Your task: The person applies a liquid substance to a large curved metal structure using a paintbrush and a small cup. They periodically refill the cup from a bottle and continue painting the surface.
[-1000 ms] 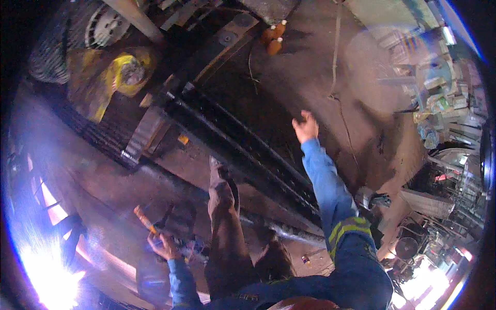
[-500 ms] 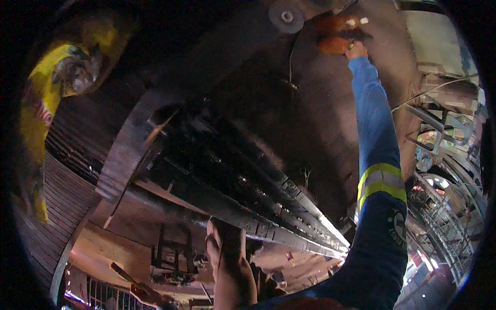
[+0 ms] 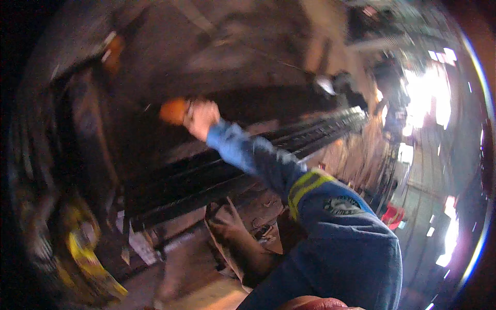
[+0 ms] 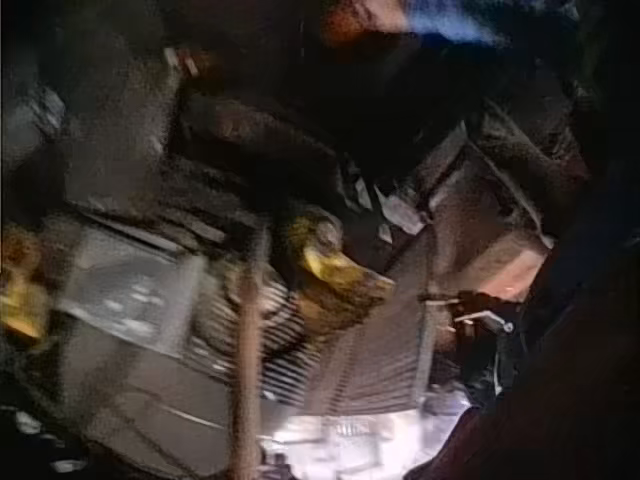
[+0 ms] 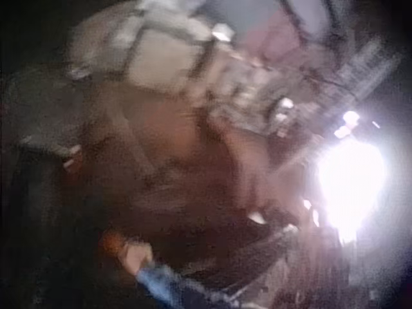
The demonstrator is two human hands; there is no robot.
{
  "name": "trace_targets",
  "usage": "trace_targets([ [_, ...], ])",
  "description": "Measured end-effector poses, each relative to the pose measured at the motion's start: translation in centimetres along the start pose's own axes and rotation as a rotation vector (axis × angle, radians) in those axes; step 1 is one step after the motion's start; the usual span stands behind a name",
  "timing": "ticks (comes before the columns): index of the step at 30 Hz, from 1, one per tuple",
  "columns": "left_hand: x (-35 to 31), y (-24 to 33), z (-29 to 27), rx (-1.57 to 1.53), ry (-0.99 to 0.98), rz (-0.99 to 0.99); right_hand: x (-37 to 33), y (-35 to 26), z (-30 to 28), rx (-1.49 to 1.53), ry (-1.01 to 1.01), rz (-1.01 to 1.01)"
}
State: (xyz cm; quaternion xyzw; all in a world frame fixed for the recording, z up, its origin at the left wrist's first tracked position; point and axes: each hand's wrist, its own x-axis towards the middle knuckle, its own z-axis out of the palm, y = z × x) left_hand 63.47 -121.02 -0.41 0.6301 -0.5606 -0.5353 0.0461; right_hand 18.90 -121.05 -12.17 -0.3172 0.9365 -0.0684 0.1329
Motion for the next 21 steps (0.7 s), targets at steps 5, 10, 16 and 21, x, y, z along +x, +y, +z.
trace_targets([
  [5,-2.6,12.7,7.5,0.204,-0.384,0.357,-20.6,8.2,-18.4,0.503,-0.125,0.144],
  [10,-17.3,21.9,19.3,0.382,-0.757,0.645,-38.0,19.0,-27.4,0.453,0.244,-0.011],
  [16,-42.6,25.5,31.9,0.435,-1.096,0.872,-52.0,33.7,-41.8,0.493,0.302,0.049],
  [21,-55.1,24.3,40.2,0.420,-1.039,1.432,-60.0,41.9,-52.8,0.373,0.558,0.070],
])
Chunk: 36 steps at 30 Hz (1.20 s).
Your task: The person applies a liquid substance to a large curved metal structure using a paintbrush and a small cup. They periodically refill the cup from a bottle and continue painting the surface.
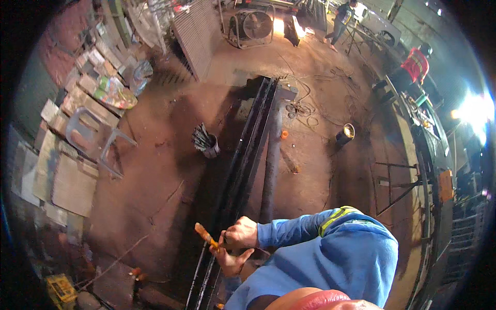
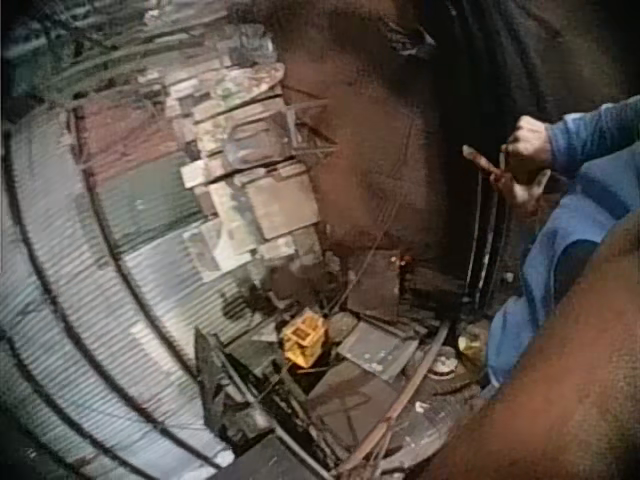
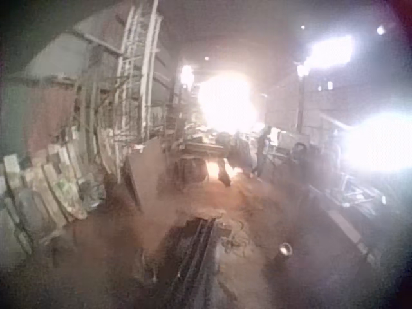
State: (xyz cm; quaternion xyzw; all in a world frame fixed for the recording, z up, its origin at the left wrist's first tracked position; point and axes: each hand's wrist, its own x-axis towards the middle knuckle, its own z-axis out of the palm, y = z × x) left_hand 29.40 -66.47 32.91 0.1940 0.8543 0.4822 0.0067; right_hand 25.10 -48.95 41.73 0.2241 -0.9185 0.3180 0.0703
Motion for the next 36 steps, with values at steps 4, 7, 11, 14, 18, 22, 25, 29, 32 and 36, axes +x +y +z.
trace_targets([
  [4,5.0,5.1,6.1,0.201,-0.131,0.198,-1.9,1.4,-8.7,-0.116,0.087,0.087],
  [7,6.7,8.6,9.1,0.330,-0.167,0.263,-4.7,3.5,-13.2,-0.154,0.107,0.122],
  [11,6.3,12.5,15.7,0.418,0.070,0.268,-9.4,6.3,-18.5,-0.422,0.328,0.038],
  [14,2.4,15.5,21.9,0.362,0.272,0.151,-14.0,6.2,-21.9,-0.527,0.007,0.116],
  [18,-2.1,18.1,28.1,-0.007,0.287,-0.117,-19.1,6.8,-24.7,-0.456,-0.167,0.219],
  [22,-5.9,18.1,30.1,-0.197,0.082,-0.135,-24.8,8.9,-26.9,-0.356,-0.065,0.109],
  [25,-5.3,21.6,29.0,-0.167,-0.103,0.034,-28.2,9.6,-28.0,-0.306,0.038,0.064],
  [29,-2.5,26.4,28.1,-0.080,-0.306,0.357,-29.9,10.8,-30.1,-0.215,0.117,-0.148],
  [32,0.1,31.5,28.8,-0.080,-0.436,0.553,-32.1,10.5,-33.2,-0.183,0.141,-0.165],
  [36,0.4,31.4,32.4,-0.119,-0.552,0.609,-34.6,10.0,-36.3,-0.295,0.073,-0.014],
])
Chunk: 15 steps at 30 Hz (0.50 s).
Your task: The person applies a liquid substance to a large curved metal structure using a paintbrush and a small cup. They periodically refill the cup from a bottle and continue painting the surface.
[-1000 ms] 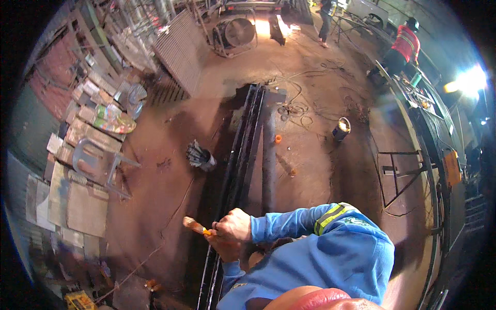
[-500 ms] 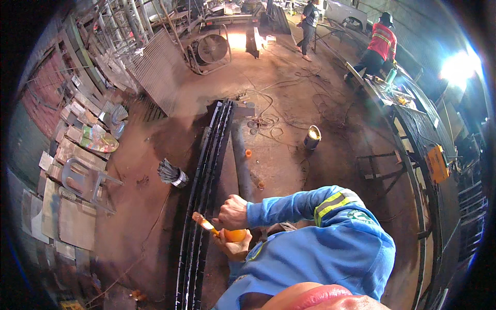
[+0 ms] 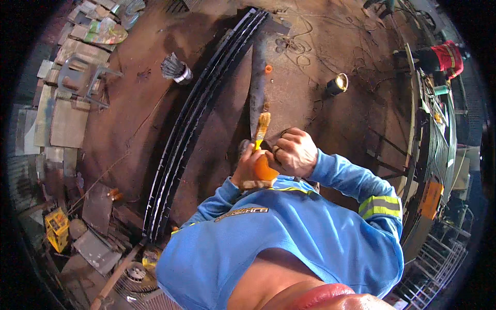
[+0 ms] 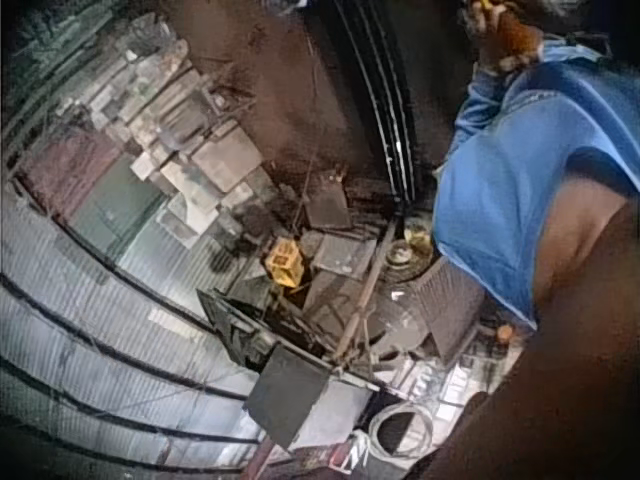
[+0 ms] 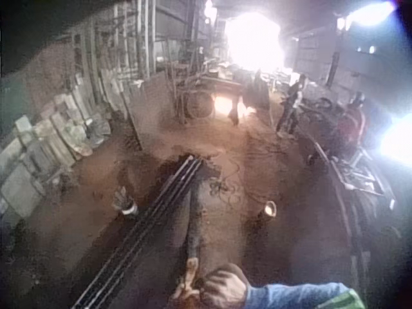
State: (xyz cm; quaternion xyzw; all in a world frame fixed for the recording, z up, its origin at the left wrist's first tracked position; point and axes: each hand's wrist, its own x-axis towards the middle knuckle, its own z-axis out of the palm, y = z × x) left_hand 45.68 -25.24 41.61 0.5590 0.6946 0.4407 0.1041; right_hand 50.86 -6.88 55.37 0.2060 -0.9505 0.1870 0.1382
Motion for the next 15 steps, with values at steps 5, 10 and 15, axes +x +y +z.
trace_targets([
  [5,2.3,-1.2,2.8,-0.133,0.012,-0.092,-1.9,3.7,0.4,0.060,0.090,0.021],
  [10,7.8,-2.3,4.0,-0.014,0.040,-0.103,-2.4,10.1,-1.0,0.097,0.114,-0.047],
  [15,15.4,-2.8,6.9,0.082,0.124,-0.254,-3.9,18.8,-2.5,0.165,-0.042,-0.035],
])
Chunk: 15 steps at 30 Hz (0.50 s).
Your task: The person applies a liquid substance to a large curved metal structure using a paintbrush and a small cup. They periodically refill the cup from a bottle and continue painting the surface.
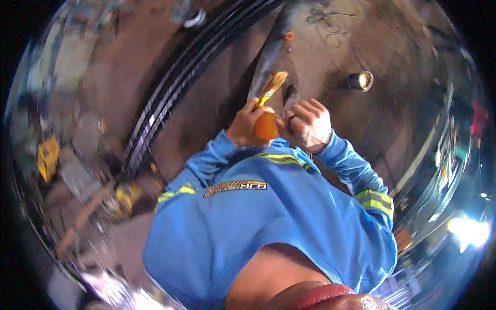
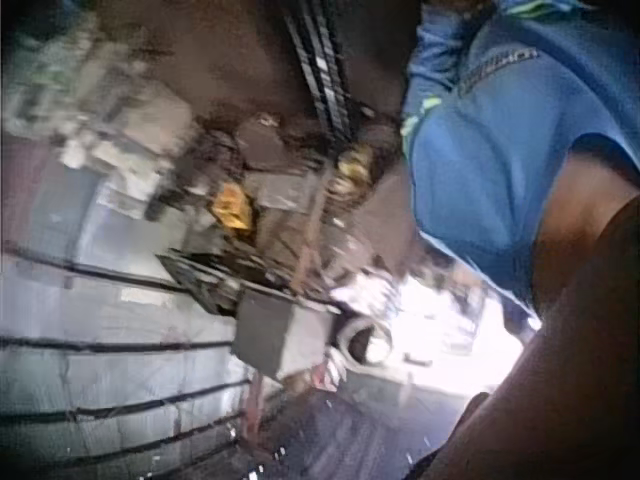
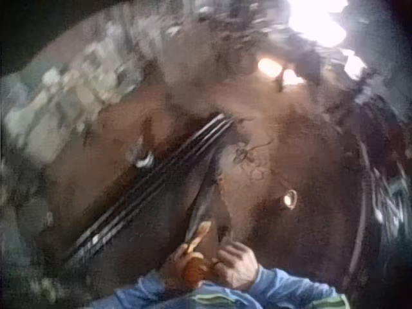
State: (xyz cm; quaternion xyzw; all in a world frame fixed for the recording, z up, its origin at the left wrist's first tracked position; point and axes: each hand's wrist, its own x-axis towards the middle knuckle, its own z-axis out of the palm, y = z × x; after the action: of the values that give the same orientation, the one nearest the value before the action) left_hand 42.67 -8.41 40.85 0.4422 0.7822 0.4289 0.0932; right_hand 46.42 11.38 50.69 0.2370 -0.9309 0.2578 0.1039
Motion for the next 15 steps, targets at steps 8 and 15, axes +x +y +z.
trace_targets([
  [8,9.8,4.4,13.9,-0.249,0.277,-0.406,-7.5,15.8,-4.6,0.167,-0.198,0.180],
  [15,15.0,4.9,17.1,-0.156,0.341,-0.630,-6.1,23.2,-6.1,0.276,-0.254,0.121],
])
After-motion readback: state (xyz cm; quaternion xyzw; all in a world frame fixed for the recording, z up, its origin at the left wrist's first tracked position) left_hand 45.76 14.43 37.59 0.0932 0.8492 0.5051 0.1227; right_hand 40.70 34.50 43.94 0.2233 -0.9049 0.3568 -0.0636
